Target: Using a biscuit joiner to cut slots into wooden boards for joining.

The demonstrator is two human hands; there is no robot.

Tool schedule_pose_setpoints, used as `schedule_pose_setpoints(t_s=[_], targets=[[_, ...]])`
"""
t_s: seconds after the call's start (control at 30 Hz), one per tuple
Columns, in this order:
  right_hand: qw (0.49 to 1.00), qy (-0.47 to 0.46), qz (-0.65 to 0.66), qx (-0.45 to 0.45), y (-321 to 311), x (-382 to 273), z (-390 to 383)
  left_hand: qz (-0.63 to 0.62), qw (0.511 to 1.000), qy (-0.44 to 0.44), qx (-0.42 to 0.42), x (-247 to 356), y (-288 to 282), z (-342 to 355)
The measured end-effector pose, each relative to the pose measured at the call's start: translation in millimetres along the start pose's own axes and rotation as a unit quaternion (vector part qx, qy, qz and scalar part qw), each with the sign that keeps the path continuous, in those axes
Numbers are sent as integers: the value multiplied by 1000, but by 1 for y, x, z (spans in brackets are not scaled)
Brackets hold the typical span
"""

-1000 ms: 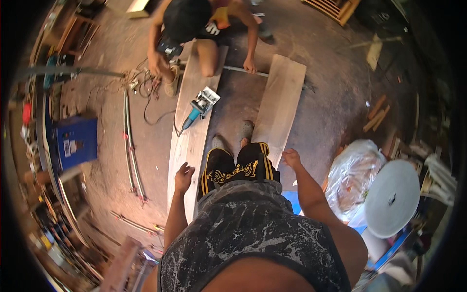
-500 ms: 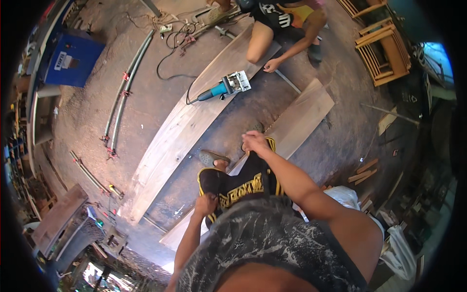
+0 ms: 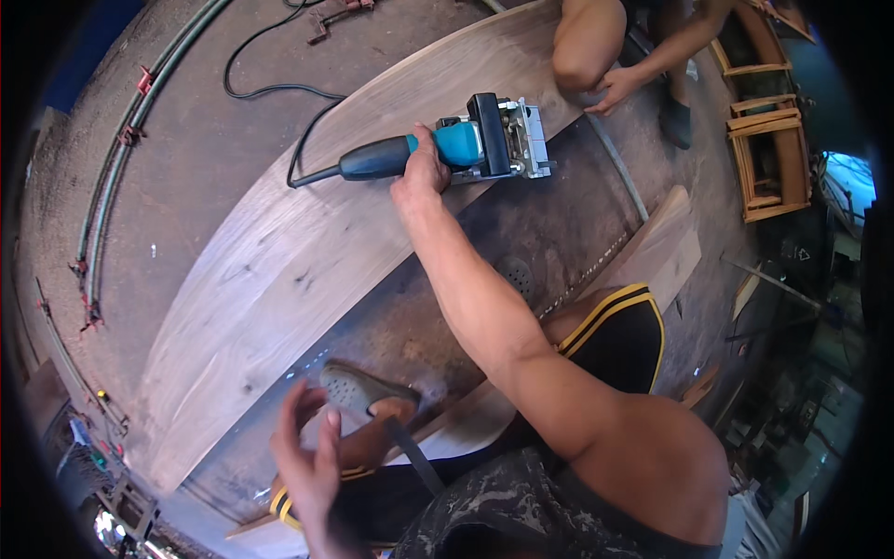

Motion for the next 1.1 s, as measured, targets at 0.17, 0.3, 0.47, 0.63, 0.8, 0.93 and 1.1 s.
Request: schedule_pose_setpoints(t_s=[0.17,0.3,0.47,0.63,0.8,0.93,1.1], targets=[[998,-24,4,-57,-16,-8,2,87,953,289,-37,40,-4,-86],[982,-89,-110,-122,-72,-8,1,141,935,325,-13,33,1,-128],[886,-111,-391,-226,-134,-45,-23,186,905,382,31,30,19,-146],[648,-229,-609,-395,-147,-179,-43,195,893,404,28,24,29,-155],[391,-446,-743,-309,-180,-263,-43,190,903,382,49,7,19,-152],[433,-450,-739,-253,-250,-271,33,175,912,369,46,10,28,-140],[466,-453,-705,-284,-284,-245,44,216,922,321,-7,13,46,-111]])
Point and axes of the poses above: each hand's wrist, its own z-axis towards the middle knuckle, its own y-axis out of the palm, x = y × z, the point moved 10 cm from there along z, towards the middle knuckle, and after that the axes turned 7 degrees about -z, right-handed, at the moved point
